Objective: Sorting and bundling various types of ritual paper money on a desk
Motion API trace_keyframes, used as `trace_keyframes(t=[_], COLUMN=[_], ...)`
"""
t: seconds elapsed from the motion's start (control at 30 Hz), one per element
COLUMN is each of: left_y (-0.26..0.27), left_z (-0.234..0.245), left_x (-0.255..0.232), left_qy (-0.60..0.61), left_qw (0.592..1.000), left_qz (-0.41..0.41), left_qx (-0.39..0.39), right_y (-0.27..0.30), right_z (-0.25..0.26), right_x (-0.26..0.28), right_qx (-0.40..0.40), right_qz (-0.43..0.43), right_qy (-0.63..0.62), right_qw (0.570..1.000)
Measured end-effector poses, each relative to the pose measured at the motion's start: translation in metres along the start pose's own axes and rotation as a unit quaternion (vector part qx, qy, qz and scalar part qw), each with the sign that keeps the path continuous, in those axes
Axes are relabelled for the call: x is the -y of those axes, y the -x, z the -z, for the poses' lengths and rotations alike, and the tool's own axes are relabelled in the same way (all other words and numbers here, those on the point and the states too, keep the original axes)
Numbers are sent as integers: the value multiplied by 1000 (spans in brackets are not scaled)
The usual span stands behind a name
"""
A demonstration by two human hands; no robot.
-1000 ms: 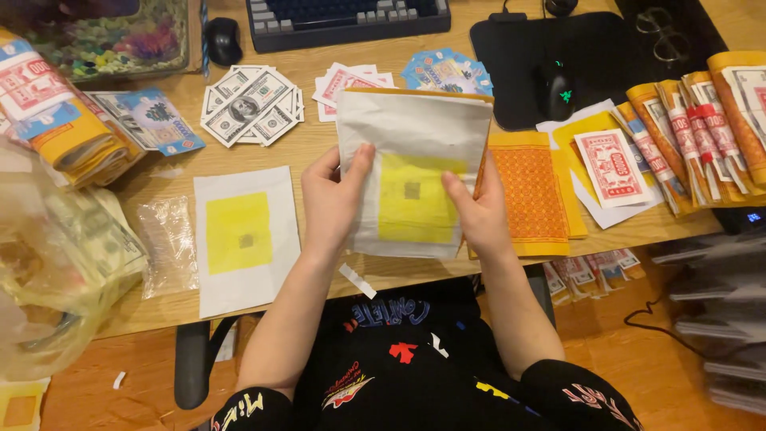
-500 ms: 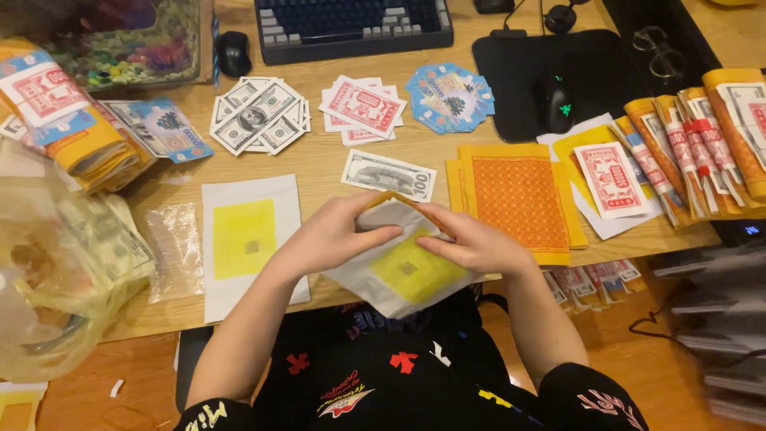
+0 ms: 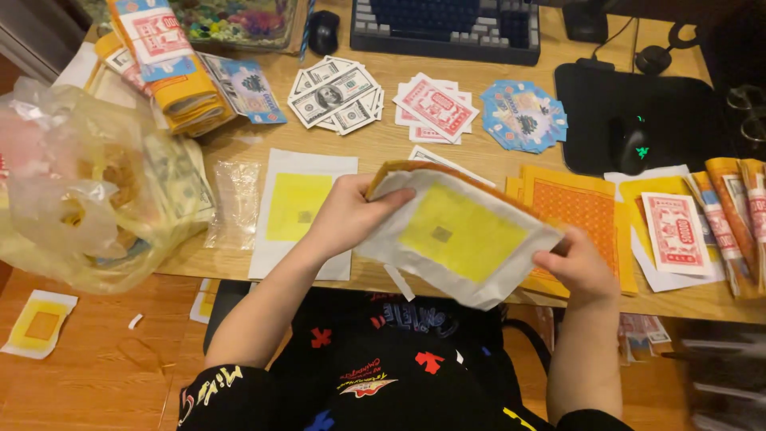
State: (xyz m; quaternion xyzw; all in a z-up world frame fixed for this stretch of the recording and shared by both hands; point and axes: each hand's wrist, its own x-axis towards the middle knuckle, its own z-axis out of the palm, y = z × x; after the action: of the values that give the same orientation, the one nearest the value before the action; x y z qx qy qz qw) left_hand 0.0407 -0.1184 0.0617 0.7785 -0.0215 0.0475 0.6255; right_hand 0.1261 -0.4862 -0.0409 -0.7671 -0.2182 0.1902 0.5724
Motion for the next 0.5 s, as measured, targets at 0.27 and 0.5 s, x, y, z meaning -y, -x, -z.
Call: trace_keyframes(t=[0.27, 0.5], left_y=[3, 9], left_z=[1, 24], left_x=[2, -1], left_qy=[47, 104], left_qw=[997, 956], left_qz=[44, -108], left_qx=[37, 253], right_y=[-22, -6], right_z=[-54, -2], right_x=[53, 28], right_qx=[-99, 47], right_qz=[38, 110], right_qy=[-145, -46], right_qw=[984, 992])
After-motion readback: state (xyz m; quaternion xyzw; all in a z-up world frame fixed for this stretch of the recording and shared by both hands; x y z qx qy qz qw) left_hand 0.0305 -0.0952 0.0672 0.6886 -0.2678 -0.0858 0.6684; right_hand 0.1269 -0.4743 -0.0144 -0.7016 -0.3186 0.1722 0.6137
